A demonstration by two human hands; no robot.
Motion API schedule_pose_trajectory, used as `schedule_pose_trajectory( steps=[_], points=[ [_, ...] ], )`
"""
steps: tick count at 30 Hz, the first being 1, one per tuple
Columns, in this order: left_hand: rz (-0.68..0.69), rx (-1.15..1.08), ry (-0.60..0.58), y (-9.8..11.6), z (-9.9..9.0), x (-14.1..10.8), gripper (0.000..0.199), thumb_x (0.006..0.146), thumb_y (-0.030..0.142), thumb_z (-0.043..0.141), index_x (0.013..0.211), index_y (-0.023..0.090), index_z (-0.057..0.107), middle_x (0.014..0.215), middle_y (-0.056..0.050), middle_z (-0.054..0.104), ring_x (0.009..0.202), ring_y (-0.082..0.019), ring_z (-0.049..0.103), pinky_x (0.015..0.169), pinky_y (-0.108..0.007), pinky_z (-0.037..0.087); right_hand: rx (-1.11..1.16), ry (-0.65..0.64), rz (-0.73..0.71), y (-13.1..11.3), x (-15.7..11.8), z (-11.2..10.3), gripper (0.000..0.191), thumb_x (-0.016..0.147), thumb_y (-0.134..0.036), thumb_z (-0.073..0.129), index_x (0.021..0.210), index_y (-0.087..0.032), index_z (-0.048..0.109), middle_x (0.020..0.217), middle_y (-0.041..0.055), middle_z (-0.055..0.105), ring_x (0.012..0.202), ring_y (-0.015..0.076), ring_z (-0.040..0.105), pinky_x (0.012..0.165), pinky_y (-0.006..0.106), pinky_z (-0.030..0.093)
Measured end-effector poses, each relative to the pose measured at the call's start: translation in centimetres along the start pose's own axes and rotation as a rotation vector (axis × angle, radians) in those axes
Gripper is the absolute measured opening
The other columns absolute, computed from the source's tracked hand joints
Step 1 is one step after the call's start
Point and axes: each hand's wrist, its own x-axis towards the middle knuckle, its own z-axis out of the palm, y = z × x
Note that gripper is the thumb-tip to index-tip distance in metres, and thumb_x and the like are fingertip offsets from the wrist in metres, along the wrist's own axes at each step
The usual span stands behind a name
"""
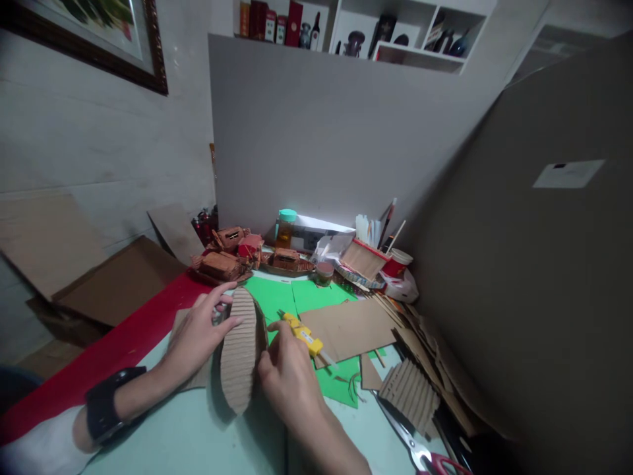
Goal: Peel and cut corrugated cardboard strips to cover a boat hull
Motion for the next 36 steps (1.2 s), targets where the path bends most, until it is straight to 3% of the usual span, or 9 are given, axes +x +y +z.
schedule_pose_trajectory(
  steps=[7,11,14,17,20,24,28,32,36],
  points=[
    [0.01,-0.247,-0.024,0.1,1.4,-1.0,0.054,0.086,0.026,0.068,0.137,0.023,0.049,0.144,-0.011,0.049,0.126,-0.034,0.051,0.101,-0.059,0.044,0.162,0.094,0.006,0.2,-3.0,-0.6,0.023,0.088,-0.02,0.047,0.11,-0.017,0.053,0.076,0.0018,0.061,0.066,0.0181,0.059,0.058,0.027,0.042],
    [-0.114,-0.49,-0.171,1.2,1.7,-1.7,0.078,0.082,0.025,0.07,0.148,0.02,0.029,0.148,-0.017,0.046,0.133,-0.032,0.048,0.105,-0.051,0.044,0.237,0.131,0.004,0.8,-3.4,-0.4,0.023,0.087,-0.025,0.047,0.108,-0.016,0.051,0.075,0.0008,0.059,0.06,0.0158,0.057,0.054,0.026,0.042],
    [-0.201,-0.632,-0.352,2.5,1.5,-2.4,0.062,0.086,0.028,0.064,0.141,0.018,0.039,0.135,-0.017,0.061,0.12,-0.03,0.061,0.099,-0.044,0.051,0.304,0.146,0.014,1.2,-3.6,-0.1,0.026,0.087,-0.028,0.046,0.11,-0.016,0.049,0.075,0.0009,0.058,0.059,0.0154,0.057,0.053,0.026,0.043],
    [-0.259,-0.687,-0.395,3.1,1.1,-2.8,0.047,0.086,0.027,0.063,0.13,0.018,0.051,0.125,-0.013,0.068,0.115,-0.029,0.064,0.093,-0.041,0.053,0.331,0.112,0.002,1.3,-4.0,0.0,0.025,0.089,-0.028,0.046,0.111,-0.016,0.048,0.073,-0.0001,0.058,0.057,0.0151,0.057,0.052,0.025,0.043],
    [-0.29,-0.688,-0.343,3.0,0.9,-2.8,0.047,0.084,0.026,0.067,0.128,0.022,0.053,0.126,-0.009,0.068,0.118,-0.03,0.062,0.093,-0.039,0.052,0.209,0.094,-0.142,1.0,-4.5,-0.8,0.025,0.092,-0.024,0.045,0.116,-0.017,0.048,0.075,0.0019,0.062,0.062,0.0173,0.06,0.056,0.028,0.048],
    [-0.312,-0.697,-0.28,2.5,0.8,-2.5,0.045,0.081,0.026,0.07,0.124,0.021,0.056,0.119,-0.008,0.071,0.114,-0.031,0.064,0.089,-0.039,0.052,-0.102,0.214,-0.533,0.5,-4.5,-1.9,0.037,0.085,-0.014,0.048,0.122,-0.017,0.05,0.111,0.0151,0.062,0.097,0.0263,0.06,0.081,0.042,0.053],
    [-0.332,-0.732,-0.225,2.3,0.6,-2.3,0.049,0.081,0.023,0.069,0.128,0.022,0.054,0.117,-0.007,0.073,0.111,-0.029,0.066,0.09,-0.038,0.051,-0.309,0.279,-0.848,0.6,-4.2,-0.6,0.033,0.085,-0.016,0.051,0.116,-0.022,0.061,0.116,0.0119,0.065,0.093,0.0259,0.058,0.077,0.039,0.052],
    [-0.383,-0.779,-0.243,2.2,0.5,-2.4,0.051,0.081,0.023,0.068,0.13,0.022,0.054,0.114,-0.007,0.074,0.107,-0.029,0.068,0.085,-0.037,0.051,-0.261,0.399,-0.896,1.3,-4.4,1.0,0.025,0.098,-0.017,0.043,0.105,-0.021,0.066,0.102,0.0089,0.07,0.077,0.0198,0.056,0.069,0.032,0.049],
    [-0.433,-0.85,-0.312,1.8,0.6,-2.4,0.043,0.088,0.037,0.062,0.129,0.024,0.058,0.116,-0.006,0.075,0.105,-0.028,0.069,0.085,-0.038,0.052,-0.129,0.255,-0.84,1.4,-4.9,0.1,0.026,0.099,-0.02,0.043,0.115,-0.024,0.063,0.098,0.007,0.07,0.072,0.017,0.059,0.063,0.026,0.05]
  ],
)
